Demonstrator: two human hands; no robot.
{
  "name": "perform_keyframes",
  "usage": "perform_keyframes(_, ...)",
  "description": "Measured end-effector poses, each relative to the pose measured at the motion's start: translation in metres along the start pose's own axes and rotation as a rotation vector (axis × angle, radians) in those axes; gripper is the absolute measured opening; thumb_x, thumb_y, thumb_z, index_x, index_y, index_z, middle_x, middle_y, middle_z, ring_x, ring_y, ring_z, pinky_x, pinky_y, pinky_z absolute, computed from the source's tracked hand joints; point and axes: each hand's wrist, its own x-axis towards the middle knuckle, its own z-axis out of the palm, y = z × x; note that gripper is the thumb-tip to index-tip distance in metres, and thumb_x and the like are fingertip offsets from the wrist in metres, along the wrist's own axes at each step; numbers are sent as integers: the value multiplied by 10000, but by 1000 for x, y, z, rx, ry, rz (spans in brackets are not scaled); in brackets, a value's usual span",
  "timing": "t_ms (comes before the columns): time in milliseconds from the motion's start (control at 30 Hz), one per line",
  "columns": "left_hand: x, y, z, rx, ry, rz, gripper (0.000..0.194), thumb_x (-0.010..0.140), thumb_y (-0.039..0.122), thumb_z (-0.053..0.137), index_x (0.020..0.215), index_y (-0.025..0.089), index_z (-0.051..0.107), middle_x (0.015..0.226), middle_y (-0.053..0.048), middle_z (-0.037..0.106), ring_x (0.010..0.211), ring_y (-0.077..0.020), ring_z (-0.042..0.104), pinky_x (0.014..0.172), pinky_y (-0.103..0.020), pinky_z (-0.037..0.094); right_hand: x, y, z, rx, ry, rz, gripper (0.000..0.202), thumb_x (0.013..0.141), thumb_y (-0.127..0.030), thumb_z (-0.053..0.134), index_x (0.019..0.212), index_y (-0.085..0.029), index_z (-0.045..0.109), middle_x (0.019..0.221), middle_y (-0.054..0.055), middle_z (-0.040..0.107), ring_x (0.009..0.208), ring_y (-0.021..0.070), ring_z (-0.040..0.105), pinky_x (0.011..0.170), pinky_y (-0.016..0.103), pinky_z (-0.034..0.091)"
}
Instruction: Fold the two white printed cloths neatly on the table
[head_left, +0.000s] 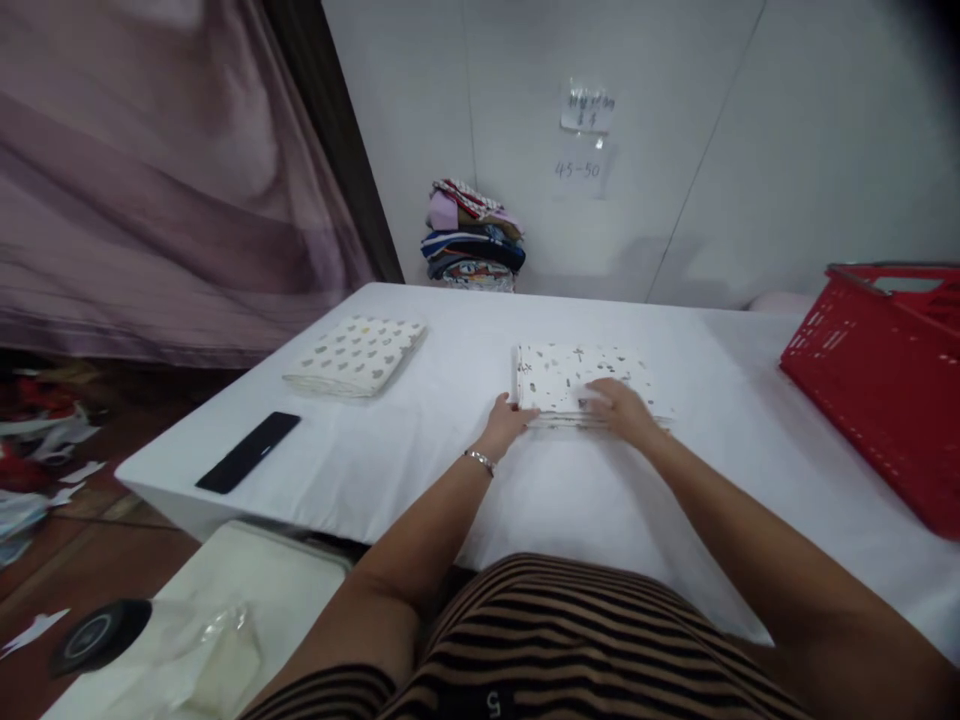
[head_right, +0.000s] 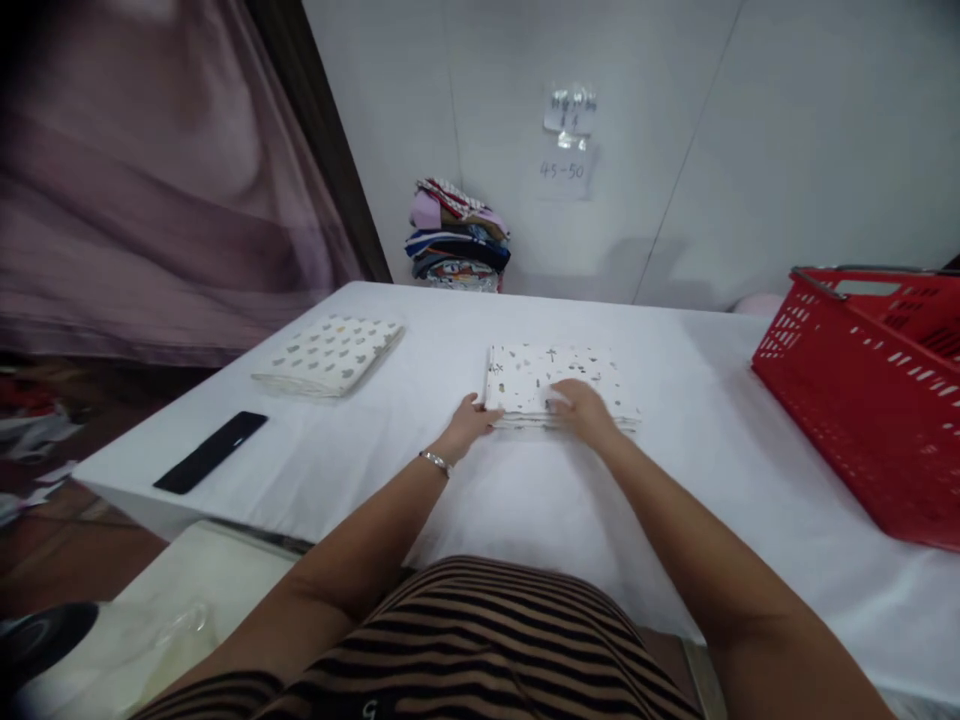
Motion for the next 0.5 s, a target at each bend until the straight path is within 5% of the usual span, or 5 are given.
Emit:
perform_keyframes(133,-5,1,2,57,-1,20,726,584,116,776,1222,155,432,1049,-96,626,826,-142,595,588,-169,444,21,-51,35,77,-180,-293,238,853,-236,531,1044,-176,659,1058,98,650,997,216,564,898,350,416)
perform_keyframes(267,-7,8,3,44,13,27,539,563,65,721,1042,154,490,861,-60,622,739,-149,589,531,-191,414,31,-72,46,31,-300,-279,212,825,-115,508,941,-171,675,964,74,653,933,203,557,851,324,394)
perform_keyframes(500,-8,10,5,2,57,28,493,497,37,668,923,206,486,729,-21,573,657,-179,583,499,-252,378,32,-75,48,-29,-224,-236,165,830,-115,502,861,-183,648,894,67,627,891,206,542,758,289,395)
